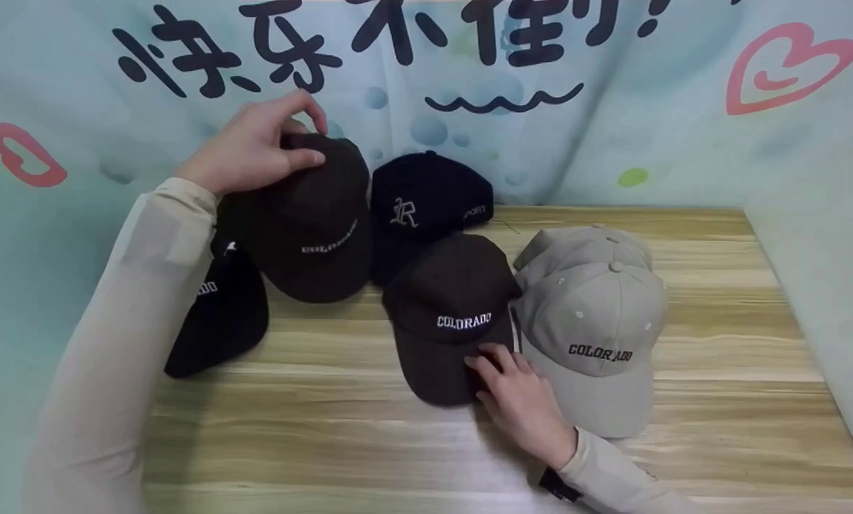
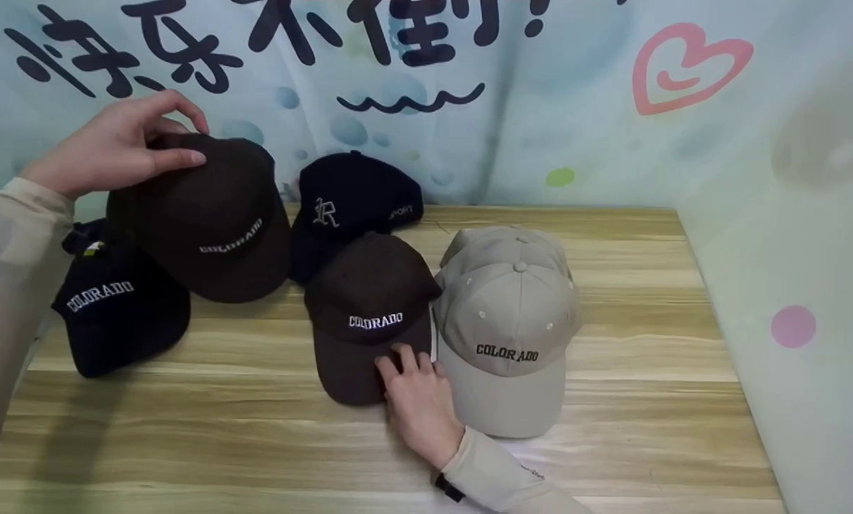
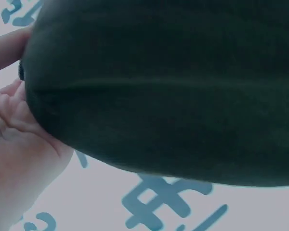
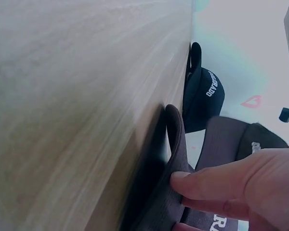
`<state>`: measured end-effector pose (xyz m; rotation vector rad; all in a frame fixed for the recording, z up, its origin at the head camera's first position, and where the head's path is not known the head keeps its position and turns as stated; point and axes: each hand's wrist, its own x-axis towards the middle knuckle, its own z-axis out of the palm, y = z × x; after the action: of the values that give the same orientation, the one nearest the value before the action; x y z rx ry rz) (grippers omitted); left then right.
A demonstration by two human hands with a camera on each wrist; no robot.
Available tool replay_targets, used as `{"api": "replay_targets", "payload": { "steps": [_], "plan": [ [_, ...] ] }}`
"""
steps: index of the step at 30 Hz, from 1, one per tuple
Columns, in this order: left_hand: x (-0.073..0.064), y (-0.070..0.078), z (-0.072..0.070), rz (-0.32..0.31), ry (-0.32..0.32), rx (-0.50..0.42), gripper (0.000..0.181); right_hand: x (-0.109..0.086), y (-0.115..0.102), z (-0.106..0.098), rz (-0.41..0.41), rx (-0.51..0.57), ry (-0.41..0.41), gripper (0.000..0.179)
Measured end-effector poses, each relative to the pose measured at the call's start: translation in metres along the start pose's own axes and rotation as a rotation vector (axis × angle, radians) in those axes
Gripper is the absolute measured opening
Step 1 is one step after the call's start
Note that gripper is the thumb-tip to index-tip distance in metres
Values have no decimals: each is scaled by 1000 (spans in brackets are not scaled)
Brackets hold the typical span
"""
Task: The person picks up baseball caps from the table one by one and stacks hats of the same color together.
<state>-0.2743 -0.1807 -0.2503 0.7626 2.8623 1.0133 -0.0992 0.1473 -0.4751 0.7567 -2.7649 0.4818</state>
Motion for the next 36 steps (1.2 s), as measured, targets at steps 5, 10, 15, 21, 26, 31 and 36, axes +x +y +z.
{"api": "replay_targets", "payload": {
  "steps": [5, 10, 15, 21, 26, 31, 36],
  "plan": [
    [-2, 21, 10, 192, -86, -54, 18, 6, 7, -5, 3, 59, -47, 47],
    [-1, 40, 30, 365, -185, -141, 17, 10, 15, -18, 28, 133, -86, 44],
    [-2, 58, 60, 516, -299, -244, 14, 4, 18, -35, 47, 184, -47, 36],
    [-4, 76, 92, 661, -390, -305, 13, -9, 15, -57, -14, 229, -13, 31],
    [0, 80, 120, 640, -494, -386, 15, -17, 4, -69, -75, 278, -35, 31],
    [12, 74, 149, 563, -542, -460, 16, -17, -7, -68, -101, 314, -88, 31],
    [31, 57, 169, 477, -474, -340, 15, -15, -12, -58, -176, 280, -109, 42]
  ]
}}
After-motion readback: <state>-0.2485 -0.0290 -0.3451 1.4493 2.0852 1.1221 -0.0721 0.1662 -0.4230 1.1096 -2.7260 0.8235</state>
